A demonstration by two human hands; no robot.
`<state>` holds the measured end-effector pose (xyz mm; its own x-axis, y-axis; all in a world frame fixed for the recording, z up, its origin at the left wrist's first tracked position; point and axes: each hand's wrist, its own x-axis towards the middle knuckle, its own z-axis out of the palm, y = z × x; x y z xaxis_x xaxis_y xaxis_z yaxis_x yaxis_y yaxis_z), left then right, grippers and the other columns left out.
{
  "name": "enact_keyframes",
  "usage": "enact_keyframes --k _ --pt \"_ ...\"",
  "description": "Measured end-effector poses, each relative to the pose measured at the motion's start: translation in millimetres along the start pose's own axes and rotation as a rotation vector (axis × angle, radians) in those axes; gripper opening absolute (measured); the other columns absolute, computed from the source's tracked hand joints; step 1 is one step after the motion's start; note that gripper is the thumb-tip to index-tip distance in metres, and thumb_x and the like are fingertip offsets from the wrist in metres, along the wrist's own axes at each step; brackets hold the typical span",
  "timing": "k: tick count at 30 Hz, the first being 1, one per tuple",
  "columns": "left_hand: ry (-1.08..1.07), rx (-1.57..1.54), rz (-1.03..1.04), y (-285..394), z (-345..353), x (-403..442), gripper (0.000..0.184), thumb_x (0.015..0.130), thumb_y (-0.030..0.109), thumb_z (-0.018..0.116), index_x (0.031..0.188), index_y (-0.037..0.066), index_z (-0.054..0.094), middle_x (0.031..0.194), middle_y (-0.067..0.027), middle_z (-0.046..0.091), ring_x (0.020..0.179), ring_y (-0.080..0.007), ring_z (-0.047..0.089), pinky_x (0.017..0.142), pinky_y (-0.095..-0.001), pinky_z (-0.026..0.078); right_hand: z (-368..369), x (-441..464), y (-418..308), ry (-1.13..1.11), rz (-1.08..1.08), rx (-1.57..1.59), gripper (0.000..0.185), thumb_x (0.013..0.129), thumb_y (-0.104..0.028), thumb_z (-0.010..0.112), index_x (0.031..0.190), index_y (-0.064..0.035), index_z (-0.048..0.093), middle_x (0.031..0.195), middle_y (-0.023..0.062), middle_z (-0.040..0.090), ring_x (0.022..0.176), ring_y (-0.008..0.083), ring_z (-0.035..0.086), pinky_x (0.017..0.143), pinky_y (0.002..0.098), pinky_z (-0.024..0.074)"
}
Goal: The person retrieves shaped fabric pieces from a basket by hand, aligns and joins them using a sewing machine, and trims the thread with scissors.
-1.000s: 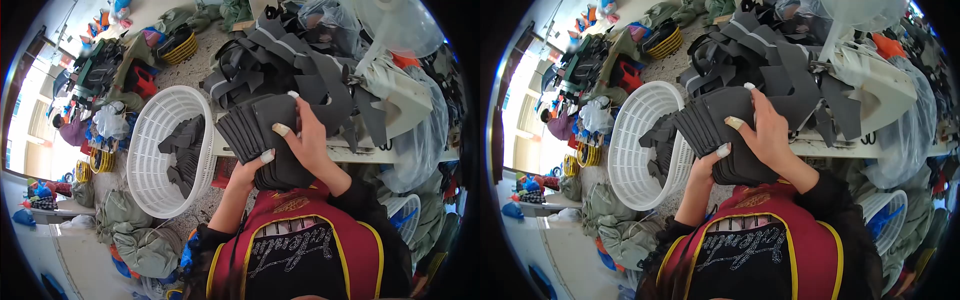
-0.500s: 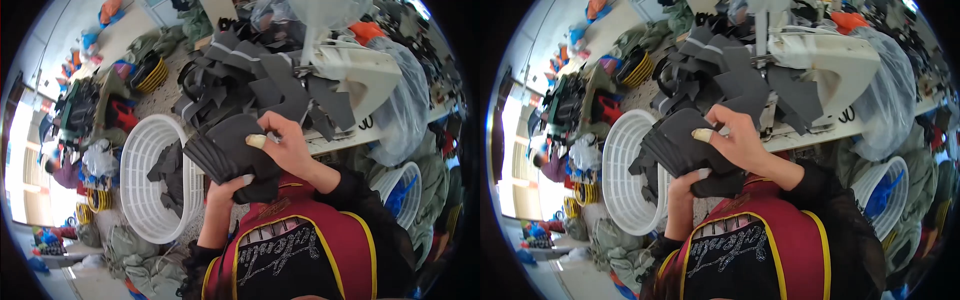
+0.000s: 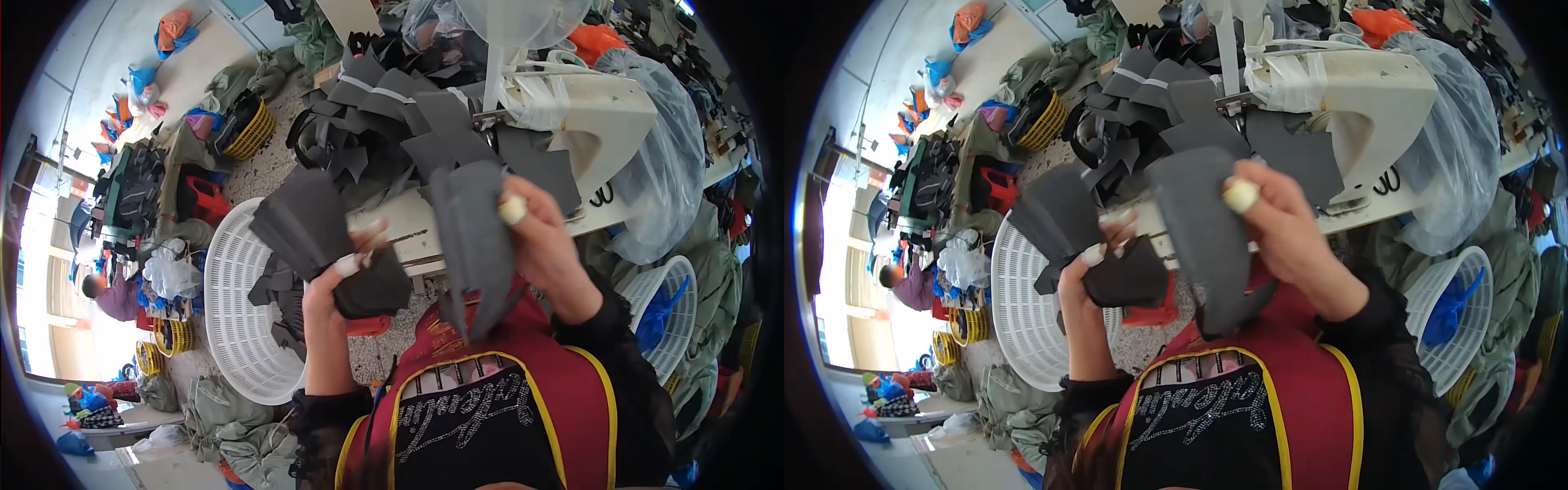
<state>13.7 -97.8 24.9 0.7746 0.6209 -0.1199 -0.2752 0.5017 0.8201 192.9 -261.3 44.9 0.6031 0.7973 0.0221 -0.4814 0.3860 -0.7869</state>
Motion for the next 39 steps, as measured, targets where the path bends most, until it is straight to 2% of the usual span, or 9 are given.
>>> enact_keyframes --k 2,5,8,12,16,22,31,34,39 --pt "-0.059 0.016 0.023 -10 13 11 0.051 0.065 0.009 0.067 0.112 -0.002 0.050 0.098 -0.0128 0.057 0.088 -0.0213 0.056 0.081 -0.0311 0.044 -4 7 17 -0.179 0.139 -0.044 0.014 0.088 -0.020 0.053 0.078 -0.0118 0.051 0.065 -0.0095 0.043 0.055 -0.0001 0.037 0.047 0.0164 0.0259" --pt "0.143 0.047 0.008 -13 40 18 0.047 0.062 0.006 0.070 0.106 0.001 0.054 0.096 -0.0087 0.057 0.085 -0.0176 0.056 0.080 -0.0297 0.044 -8 11 23 -0.165 0.245 0.027 0.017 0.087 -0.019 0.054 0.073 -0.0114 0.049 0.064 -0.0095 0.042 0.054 -0.0020 0.036 0.046 0.0164 0.0265" --pt "0.070 0.236 0.131 -11 44 25 0.036 0.066 -0.001 0.068 0.099 0.003 0.056 0.093 -0.0036 0.056 0.085 -0.0147 0.055 0.080 -0.0284 0.044 -17 3 -9 -0.104 0.045 -0.239 0.019 0.086 -0.016 0.055 0.069 -0.0097 0.049 0.063 -0.0081 0.045 0.053 -0.0011 0.040 0.046 0.0162 0.0299" --pt "-0.060 0.706 0.434 -17 54 41 0.031 0.070 -0.004 0.065 0.098 0.001 0.055 0.089 -0.0018 0.055 0.085 -0.0116 0.053 0.081 -0.0256 0.041 -43 3 -39 -0.022 -0.073 -0.295 0.017 0.083 -0.011 0.056 0.067 -0.0073 0.052 0.058 -0.0064 0.048 0.050 0.0008 0.044 0.046 0.0170 0.0346" --pt "0.037 0.244 0.217 -35 76 73 0.033 0.070 -0.005 0.065 0.100 0.002 0.053 0.086 -0.0008 0.054 0.084 -0.0095 0.051 0.080 -0.0239 0.040 -82 31 -32 0.173 -0.013 -0.071 0.012 0.082 -0.009 0.055 0.070 -0.0065 0.056 0.061 -0.0051 0.053 0.050 0.0018 0.046 0.047 0.0161 0.0360" --pt "0.121 0.043 0.155 -53 75 94 0.037 0.069 -0.010 0.062 0.102 0.002 0.052 0.096 -0.0028 0.053 0.084 -0.0104 0.052 0.076 -0.0239 0.042 -100 43 -17 0.218 -0.039 0.012 0.009 0.082 -0.008 0.054 0.075 -0.0048 0.058 0.064 -0.0041 0.055 0.054 0.0016 0.049 0.049 0.0155 0.0376" --pt "0.151 0.136 0.138 -55 76 103 0.037 0.069 -0.006 0.067 0.103 0.003 0.053 0.097 -0.0031 0.053 0.085 -0.0120 0.053 0.078 -0.0256 0.042 -97 56 -25 0.265 0.084 -0.111 0.013 0.083 -0.015 0.057 0.079 -0.0032 0.060 0.070 0.0009 0.061 0.060 0.0061 0.057 0.054 0.0197 0.0461" --pt "0.170 0.183 0.071 -56 89 83 0.038 0.069 -0.003 0.069 0.103 0.005 0.053 0.095 -0.0014 0.052 0.089 -0.0125 0.050 0.082 -0.0259 0.040 -94 30 -32 0.110 0.230 -0.375 0.017 0.082 -0.018 0.059 0.072 -0.0045 0.058 0.061 -0.0017 0.056 0.055 0.0058 0.056 0.047 0.0189 0.0419" --pt "0.078 0.210 0.169 -61 78 87 0.040 0.067 -0.004 0.070 0.102 0.005 0.054 0.095 -0.0016 0.052 0.089 -0.0124 0.050 0.080 -0.0258 0.041 -106 28 -28 0.066 0.197 -0.310 0.021 0.080 -0.020 0.062 0.066 -0.0067 0.057 0.056 -0.0038 0.052 0.050 0.0038 0.050 0.048 0.0181 0.0381"
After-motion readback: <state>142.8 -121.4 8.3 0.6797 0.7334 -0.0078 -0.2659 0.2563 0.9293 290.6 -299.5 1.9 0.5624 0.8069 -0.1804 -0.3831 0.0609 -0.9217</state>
